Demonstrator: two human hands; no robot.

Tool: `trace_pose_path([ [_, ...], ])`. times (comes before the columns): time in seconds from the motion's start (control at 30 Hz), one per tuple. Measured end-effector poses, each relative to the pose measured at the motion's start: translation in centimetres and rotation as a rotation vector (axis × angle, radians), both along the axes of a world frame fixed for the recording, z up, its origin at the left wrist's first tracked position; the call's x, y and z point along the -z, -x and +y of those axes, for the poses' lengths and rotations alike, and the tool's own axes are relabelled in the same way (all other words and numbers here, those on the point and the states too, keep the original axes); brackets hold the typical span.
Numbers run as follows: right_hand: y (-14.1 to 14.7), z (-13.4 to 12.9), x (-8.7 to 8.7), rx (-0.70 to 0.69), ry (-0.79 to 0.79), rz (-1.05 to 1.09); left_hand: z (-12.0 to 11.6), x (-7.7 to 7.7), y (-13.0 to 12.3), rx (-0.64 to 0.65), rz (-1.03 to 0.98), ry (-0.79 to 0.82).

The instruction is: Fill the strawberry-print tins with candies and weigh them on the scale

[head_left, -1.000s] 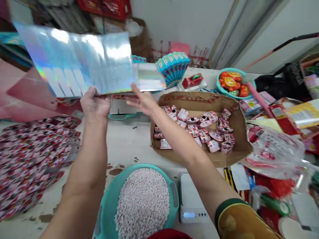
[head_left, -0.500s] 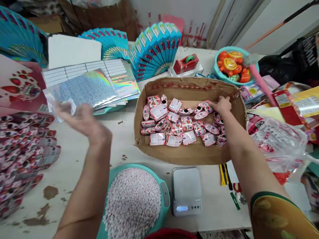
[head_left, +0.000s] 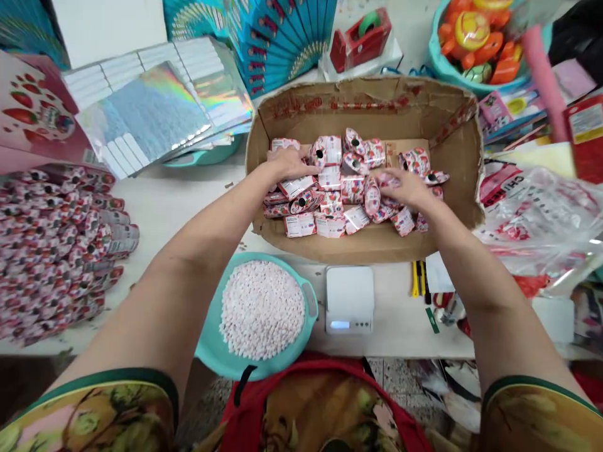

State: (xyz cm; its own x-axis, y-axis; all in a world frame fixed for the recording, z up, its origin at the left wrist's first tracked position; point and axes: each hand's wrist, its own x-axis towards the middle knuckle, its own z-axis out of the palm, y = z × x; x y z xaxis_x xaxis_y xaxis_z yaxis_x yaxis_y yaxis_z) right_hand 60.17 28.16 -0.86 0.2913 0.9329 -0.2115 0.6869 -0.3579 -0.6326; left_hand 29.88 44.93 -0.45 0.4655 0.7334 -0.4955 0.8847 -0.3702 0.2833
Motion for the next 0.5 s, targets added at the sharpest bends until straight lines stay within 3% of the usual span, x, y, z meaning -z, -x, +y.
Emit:
trace_pose_path([
  [0.1, -0.1, -4.3, -3.3, 0.256, -0.272, 0.13, -4.1, -1.5, 1.4, 0.05, -0.174, 0.005],
  [0.2, 2.0, -9.8, -7.2, 0.442, -0.618, 0.469, -9.1, -3.6, 4.9, 0.002, -0.524, -0.193],
  [0.27, 5.4, -14.2, -9.0, 0.465, -0.671, 0.714, -13.4, -4.6, 9.0, -0.054, -0.727, -0.389],
  [0.3, 7.7, -16.4, -9.3, 0.459, -0.619, 0.807, -15.9, -4.6, 11.4, -0.074, -0.779, -0.462],
  [0.37, 12.9, -20.4, -8.7, 0.487, -0.449, 0.928, -21.1, -3.6, 16.5, -0.115, -0.728, -0.482],
  [0.43, 18.0, -23.3, -6.8, 0.525, -0.272, 1.017, -25.6, -1.2, 20.9, -0.058, -0.524, -0.313],
  [0.5, 21.8, -24.7, -4.4, 0.499, -0.196, 1.063, -28.6, 1.7, 23.4, -0.002, -0.284, -0.168],
])
